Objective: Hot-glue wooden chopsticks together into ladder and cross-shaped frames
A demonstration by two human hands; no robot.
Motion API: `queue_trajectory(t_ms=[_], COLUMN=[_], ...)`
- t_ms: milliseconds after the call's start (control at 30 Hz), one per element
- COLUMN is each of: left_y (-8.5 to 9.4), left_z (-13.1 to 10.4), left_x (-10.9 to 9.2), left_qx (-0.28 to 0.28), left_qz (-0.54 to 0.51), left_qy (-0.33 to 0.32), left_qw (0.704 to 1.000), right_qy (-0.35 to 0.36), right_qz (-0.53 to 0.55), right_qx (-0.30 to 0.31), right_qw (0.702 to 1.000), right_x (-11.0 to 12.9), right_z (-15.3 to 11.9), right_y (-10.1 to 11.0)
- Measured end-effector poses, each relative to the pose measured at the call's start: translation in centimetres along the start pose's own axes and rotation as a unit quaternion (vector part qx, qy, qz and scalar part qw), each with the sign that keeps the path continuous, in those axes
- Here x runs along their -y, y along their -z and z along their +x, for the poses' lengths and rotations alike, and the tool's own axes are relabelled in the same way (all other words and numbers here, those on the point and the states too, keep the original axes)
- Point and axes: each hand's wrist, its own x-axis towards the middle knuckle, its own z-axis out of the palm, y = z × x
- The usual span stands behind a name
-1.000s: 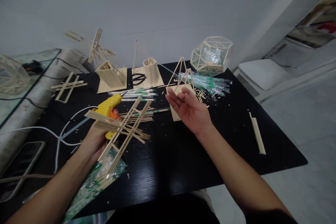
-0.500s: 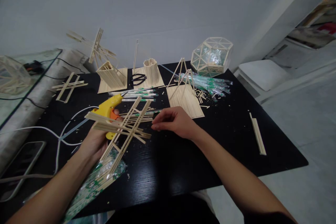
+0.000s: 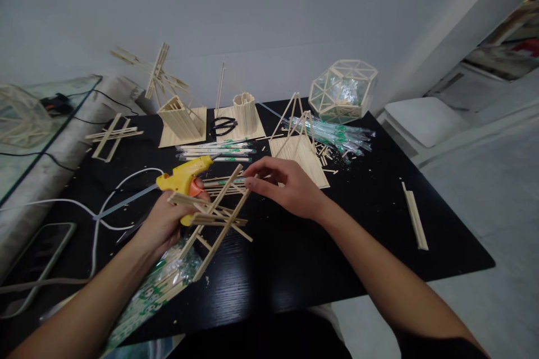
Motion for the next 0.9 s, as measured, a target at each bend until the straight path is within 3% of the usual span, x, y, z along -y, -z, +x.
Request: queue_trajectory(t_ms=[133, 267, 633, 800, 900], left_y=[0.1, 0.2, 0.5, 0.4, 0.3], left_z=[0.0, 0.2, 0.2, 0.2, 0.1], left_x=[0.2, 0.3, 0.3, 0.3, 0.1], left_qx=[0.026, 0.030, 0.042, 0.025, 0.023], left_qz=[0.016, 0.016, 0.026, 0.013, 0.007], left_qy=[0.004, 0.002, 0.008, 0.020, 0.017], left_qw=[1.000, 0.999, 0.999, 0.999, 1.000], right_qy=[-0.045, -0.048, -0.070, -0.089, -0.067], right_qz=[-0.112, -0.167, -0.222, -0.152, -0.105], right_qx=[0.095, 0.137, 0.109, 0.059, -0.012], right_qw=[0.988, 0.975, 0.966, 0.983, 0.992], right_x=[0.7, 1.3, 1.7, 1.6, 1.6], right_z=[1.2, 1.9, 1.4, 1.1, 0.7], right_y=[0.9, 1.1, 0.3, 0.6, 1.0])
